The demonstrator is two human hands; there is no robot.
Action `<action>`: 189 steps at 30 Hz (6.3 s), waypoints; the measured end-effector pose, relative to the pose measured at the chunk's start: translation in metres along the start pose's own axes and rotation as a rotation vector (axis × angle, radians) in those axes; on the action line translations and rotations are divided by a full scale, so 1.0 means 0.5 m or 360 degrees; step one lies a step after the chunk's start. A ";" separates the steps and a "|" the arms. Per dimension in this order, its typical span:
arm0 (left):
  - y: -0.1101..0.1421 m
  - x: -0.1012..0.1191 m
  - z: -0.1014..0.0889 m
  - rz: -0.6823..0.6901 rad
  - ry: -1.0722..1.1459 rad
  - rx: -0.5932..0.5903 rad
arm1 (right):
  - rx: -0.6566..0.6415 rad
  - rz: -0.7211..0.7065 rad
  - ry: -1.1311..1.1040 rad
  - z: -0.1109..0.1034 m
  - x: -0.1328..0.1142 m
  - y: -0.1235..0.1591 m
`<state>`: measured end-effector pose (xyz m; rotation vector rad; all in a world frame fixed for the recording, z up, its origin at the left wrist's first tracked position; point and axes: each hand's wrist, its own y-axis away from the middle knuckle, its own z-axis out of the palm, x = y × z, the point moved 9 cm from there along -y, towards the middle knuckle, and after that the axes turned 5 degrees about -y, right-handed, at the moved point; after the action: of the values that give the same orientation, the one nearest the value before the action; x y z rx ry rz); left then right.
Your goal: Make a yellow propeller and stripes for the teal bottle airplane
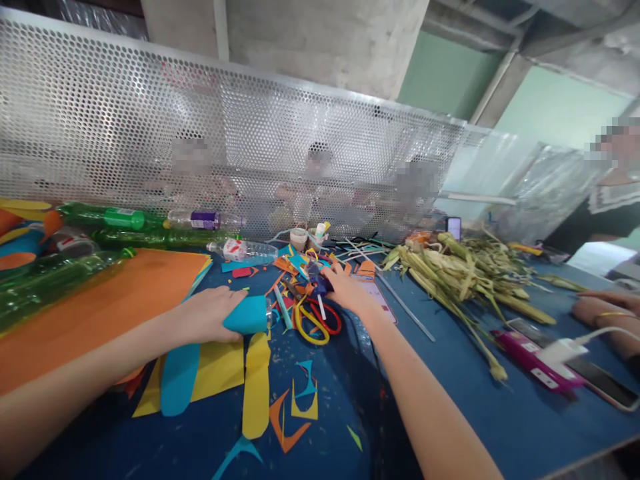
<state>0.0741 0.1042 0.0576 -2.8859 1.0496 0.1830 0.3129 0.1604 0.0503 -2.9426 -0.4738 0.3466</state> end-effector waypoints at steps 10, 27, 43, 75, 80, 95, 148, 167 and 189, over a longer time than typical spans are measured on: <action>0.000 0.001 -0.002 0.0016 0.0007 0.0004 | -0.0101 -0.0138 -0.0223 0.034 -0.004 -0.002; -0.001 0.002 -0.001 -0.0001 -0.0003 -0.0029 | 0.0005 -0.0201 -0.0400 0.012 -0.213 0.023; -0.003 0.006 -0.002 -0.0002 -0.0006 -0.0030 | -0.0565 -0.0725 -0.0353 0.036 -0.366 0.114; 0.010 0.031 -0.027 0.0046 -0.0149 0.0117 | 0.0330 -0.0817 -0.0256 -0.039 -0.345 0.067; 0.010 0.030 -0.028 0.0034 -0.0128 0.0096 | 0.0341 -0.0820 -0.0194 -0.034 -0.345 0.068; 0.012 0.032 -0.029 0.0059 -0.0187 0.0134 | 0.0347 -0.0800 -0.0171 -0.034 -0.352 0.069; 0.007 0.027 -0.015 0.0071 -0.0105 0.0101 | -0.0158 -0.0197 -0.1137 -0.013 -0.278 0.022; 0.009 0.026 -0.014 0.0053 -0.0071 0.0104 | 0.0158 -0.0449 -0.0851 -0.018 -0.310 0.052; 0.012 0.032 -0.028 0.0021 -0.0088 0.0060 | 0.0277 -0.0399 -0.0911 -0.001 -0.314 0.051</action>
<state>0.0837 0.0883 0.0692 -2.8241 1.0512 0.2396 0.1752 0.0855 0.0784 -2.5401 -0.8175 1.1370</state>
